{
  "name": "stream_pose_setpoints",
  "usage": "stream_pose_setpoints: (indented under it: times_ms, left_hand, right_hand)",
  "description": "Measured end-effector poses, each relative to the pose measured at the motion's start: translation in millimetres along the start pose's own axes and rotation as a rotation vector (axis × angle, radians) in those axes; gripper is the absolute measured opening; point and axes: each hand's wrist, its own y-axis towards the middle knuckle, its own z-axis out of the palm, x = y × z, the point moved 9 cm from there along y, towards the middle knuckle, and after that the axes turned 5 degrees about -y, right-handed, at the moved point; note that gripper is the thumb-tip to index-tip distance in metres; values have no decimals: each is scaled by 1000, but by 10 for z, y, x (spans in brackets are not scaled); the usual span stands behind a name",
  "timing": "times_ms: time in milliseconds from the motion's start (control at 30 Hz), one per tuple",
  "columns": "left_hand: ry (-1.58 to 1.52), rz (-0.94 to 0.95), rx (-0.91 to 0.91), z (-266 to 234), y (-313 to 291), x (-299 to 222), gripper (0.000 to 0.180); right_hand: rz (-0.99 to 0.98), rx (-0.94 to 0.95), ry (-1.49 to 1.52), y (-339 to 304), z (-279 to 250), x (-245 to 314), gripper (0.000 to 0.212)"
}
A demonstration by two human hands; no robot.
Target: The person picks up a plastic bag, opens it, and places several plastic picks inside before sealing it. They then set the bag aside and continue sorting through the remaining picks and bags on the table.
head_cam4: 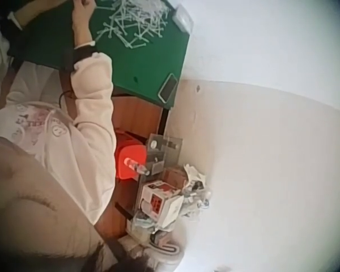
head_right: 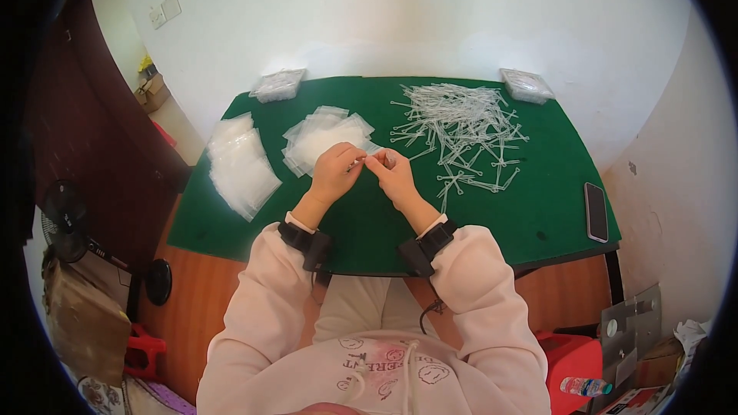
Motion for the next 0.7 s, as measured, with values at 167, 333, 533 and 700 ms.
stream_pose_setpoints:
  times_ms: [167, 333, 533, 700]
  left_hand:
    - [39, 36, -11, -8, -4, -36, 14]
    - [41, 50, -20, 0, -3, -39, 14]
    - [0, 8, -3, 9, -11, 0, 12]
    - [-51, -44, 42, 35, 12, -26, 11]
  right_hand:
    - [49, -15, 64, -17, -27, -3, 14]
    - [60, -10, 121, -17, -44, -22, 13]
    - [58, -9, 142, -2, -44, -54, 12]
    - [37, -36, 104, 6, -98, -62, 11]
